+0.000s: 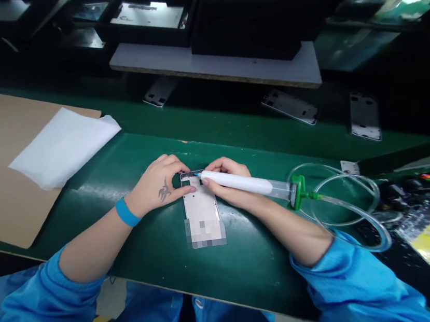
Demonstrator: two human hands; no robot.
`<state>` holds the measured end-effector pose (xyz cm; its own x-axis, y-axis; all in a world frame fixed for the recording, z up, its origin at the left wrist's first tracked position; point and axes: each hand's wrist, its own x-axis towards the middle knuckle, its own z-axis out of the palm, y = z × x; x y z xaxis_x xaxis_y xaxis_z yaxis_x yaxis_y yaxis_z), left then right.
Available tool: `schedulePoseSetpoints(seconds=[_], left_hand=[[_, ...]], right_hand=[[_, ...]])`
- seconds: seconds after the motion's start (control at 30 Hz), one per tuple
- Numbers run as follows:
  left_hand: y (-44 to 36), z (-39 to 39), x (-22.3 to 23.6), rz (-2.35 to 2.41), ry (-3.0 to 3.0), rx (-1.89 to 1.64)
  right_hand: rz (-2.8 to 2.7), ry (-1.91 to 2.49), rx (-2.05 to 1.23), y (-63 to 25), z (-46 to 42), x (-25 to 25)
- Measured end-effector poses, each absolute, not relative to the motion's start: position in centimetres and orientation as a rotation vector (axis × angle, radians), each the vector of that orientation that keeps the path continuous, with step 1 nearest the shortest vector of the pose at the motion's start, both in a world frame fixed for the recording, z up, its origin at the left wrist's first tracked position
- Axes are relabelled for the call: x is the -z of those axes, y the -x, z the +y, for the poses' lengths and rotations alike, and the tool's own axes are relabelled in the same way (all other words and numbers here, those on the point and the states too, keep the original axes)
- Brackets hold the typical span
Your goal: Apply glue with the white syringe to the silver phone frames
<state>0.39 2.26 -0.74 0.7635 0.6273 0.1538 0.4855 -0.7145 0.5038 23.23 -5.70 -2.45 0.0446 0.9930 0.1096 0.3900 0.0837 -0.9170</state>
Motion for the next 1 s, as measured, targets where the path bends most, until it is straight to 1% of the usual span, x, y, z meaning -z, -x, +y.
schedulePoseSetpoints(seconds=[0.17,0.57,1.0], left_hand=[[-0.38,2.37,0.75,0.848,-2.506,-0.435],[-0.49,2.32,0.71,0.832,-2.509,-0.452],[-0.49,2.25,0.64,0.848,-2.514,-0.447]], right_hand=[[-1.554,1.417,-0.933,-23.36,-5.67,2.57],[-1.550,1.427,-0.957,-22.99,-5.51,1.86],[-1.529,1.418,-0.992,-23.24,-5.45,2.15]])
